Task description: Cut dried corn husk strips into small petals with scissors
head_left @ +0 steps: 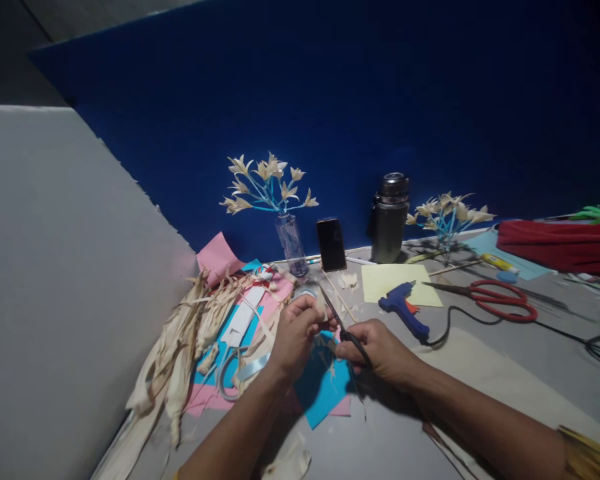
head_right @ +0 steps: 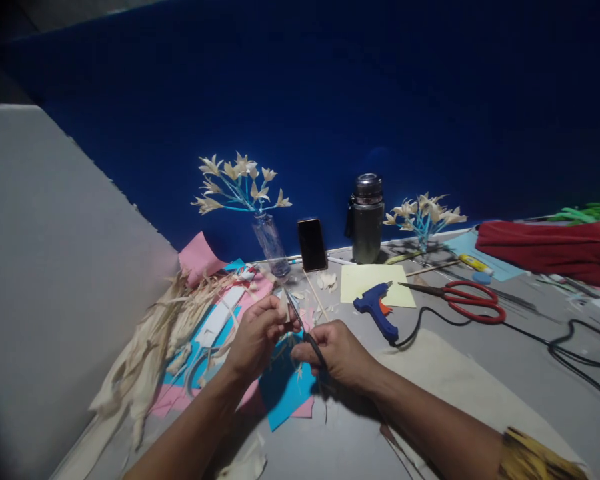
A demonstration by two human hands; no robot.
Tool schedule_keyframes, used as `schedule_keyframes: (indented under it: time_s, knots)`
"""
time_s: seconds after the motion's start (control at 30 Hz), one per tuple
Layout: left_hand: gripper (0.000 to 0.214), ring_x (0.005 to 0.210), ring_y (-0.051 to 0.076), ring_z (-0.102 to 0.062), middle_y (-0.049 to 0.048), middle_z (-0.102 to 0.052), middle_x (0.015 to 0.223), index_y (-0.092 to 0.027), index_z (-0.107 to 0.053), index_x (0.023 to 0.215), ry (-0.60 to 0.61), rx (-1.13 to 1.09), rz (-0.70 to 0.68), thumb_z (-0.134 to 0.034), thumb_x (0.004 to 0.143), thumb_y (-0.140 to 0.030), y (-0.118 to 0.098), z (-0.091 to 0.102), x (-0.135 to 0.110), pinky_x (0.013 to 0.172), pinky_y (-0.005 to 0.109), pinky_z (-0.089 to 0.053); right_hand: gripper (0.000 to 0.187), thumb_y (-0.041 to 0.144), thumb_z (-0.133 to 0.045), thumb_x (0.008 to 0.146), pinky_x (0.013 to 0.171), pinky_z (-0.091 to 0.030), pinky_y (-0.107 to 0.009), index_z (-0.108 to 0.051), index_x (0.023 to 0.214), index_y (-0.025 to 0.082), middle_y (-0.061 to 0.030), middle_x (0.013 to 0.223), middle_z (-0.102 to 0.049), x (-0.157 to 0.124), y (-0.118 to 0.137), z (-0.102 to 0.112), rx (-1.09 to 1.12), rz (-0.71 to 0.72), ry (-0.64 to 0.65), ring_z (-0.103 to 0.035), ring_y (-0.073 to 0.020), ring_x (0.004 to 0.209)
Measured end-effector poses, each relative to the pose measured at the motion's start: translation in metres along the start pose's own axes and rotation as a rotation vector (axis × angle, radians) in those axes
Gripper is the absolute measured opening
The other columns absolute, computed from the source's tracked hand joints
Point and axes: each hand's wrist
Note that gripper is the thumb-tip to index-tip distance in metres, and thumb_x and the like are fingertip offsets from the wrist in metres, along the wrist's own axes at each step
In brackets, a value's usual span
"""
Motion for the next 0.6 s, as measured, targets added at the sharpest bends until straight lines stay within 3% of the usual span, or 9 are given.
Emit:
schedule_keyframes:
  time_s: [0.13,0.3,0.5,0.6]
  knots:
    - [0.011,0.061,0.015,-0.064,0.0023,-0.067,0.067,-0.016,-0.055,0.066,0.021,-0.015,0.054,-0.065,0.068,-0.017,0.0,0.002,0.0,0.065,0.028,-0.05,0.036,0.042,-0.073,0.076,0.046,-0.029,-0.023,-0.059,0.057,0.014,0.0003,0.052,-0.054,0.002,0.002,0.001,0.037,0.031,-0.04,-0.042,-0.0091,0.048]
    - [0.017,0.053,0.015,-0.062,0.0013,-0.064,0.061,-0.016,-0.055,0.07,0.11,0.036,0.155,-0.07,0.069,-0.024,0.003,0.001,-0.002,0.056,0.028,-0.049,0.029,0.036,-0.08,0.068,0.055,-0.039,-0.025,-0.067,0.084,0.016,-0.0005,0.068,-0.063,0.005,0.011,0.007,0.262,0.099,-0.186,-0.055,-0.0139,0.06]
    - [0.011,0.054,0.013,-0.062,0.001,-0.062,0.059,-0.015,-0.058,0.07,0.184,0.229,0.157,-0.068,0.072,-0.02,0.014,-0.006,-0.007,0.056,0.023,-0.044,0.028,0.032,-0.078,0.066,0.058,-0.041,-0.026,-0.064,0.085,0.016,0.0025,0.067,-0.06,0.004,0.012,0.012,0.26,0.157,-0.25,-0.052,-0.0127,0.059]
    - [0.016,0.058,0.014,-0.063,0.0022,-0.062,0.064,-0.015,-0.058,0.069,0.172,0.122,0.208,-0.069,0.073,-0.026,0.019,-0.008,-0.008,0.058,0.025,-0.046,0.026,0.03,-0.075,0.067,0.058,-0.042,-0.026,-0.064,0.085,0.017,0.0028,0.067,-0.06,0.005,0.01,0.013,0.234,0.163,-0.323,-0.053,-0.013,0.058]
Point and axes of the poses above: each hand's wrist, its own x-axis towards the middle knuckle, its own z-axis out of the back of the hand, y = z × x
